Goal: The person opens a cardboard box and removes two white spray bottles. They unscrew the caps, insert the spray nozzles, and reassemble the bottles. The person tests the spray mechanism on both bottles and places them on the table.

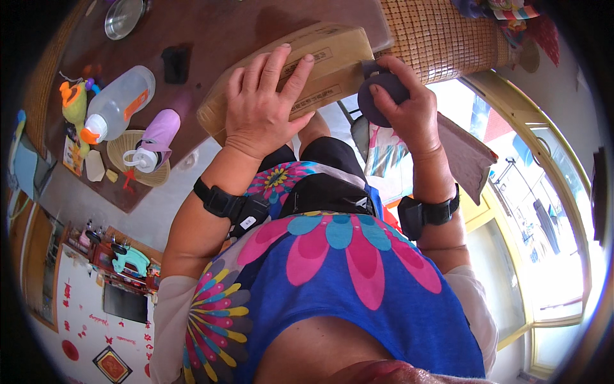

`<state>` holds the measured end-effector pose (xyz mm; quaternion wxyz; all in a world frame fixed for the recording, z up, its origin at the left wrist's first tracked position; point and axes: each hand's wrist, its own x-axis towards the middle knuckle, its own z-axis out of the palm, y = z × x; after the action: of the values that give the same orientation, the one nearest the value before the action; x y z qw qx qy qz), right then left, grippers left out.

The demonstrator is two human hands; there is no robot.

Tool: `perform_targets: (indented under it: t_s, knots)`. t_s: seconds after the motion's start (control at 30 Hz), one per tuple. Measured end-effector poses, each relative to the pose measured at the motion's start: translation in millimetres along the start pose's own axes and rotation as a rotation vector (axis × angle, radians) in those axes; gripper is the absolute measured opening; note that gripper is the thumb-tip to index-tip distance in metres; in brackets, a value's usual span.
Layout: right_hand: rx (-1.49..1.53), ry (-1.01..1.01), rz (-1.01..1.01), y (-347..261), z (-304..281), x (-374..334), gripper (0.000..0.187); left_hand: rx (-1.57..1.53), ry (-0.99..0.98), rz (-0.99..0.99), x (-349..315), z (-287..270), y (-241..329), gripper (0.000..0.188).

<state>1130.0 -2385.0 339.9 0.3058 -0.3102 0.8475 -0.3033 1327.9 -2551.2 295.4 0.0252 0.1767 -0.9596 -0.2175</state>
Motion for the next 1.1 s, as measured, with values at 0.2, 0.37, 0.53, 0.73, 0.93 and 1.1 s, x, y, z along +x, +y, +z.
perform_targets:
  t_s: [0.2, 0.37, 0.53, 0.73, 0.93, 1.1]
  knots:
    - [0.013, -0.023, 0.019, -1, -1, 1, 0.045, -0.002, 0.011, 0.0, 0, 0, 0, 0.094]
    - [0.031, -0.126, 0.031, -10, 7, 0, 0.045, 0.008, 0.006, -0.001, 0, -1, 1, 0.095]
    - [0.136, -0.251, -0.081, -28, 50, -23, 0.044, -0.015, -0.001, 0.002, 1, -2, -3, 0.097]
    - [0.006, 0.086, -0.007, -9, 17, -12, 0.045, -0.01, 0.02, 0.003, -1, 0, -2, 0.096]
    - [-0.072, 0.087, -0.029, -15, 13, -7, 0.044, -0.021, 0.018, -0.001, -1, 0, -2, 0.096]
    - [-0.2, 0.022, -0.079, -18, 7, -4, 0.041, -0.026, 0.032, -0.005, -1, 0, -1, 0.096]
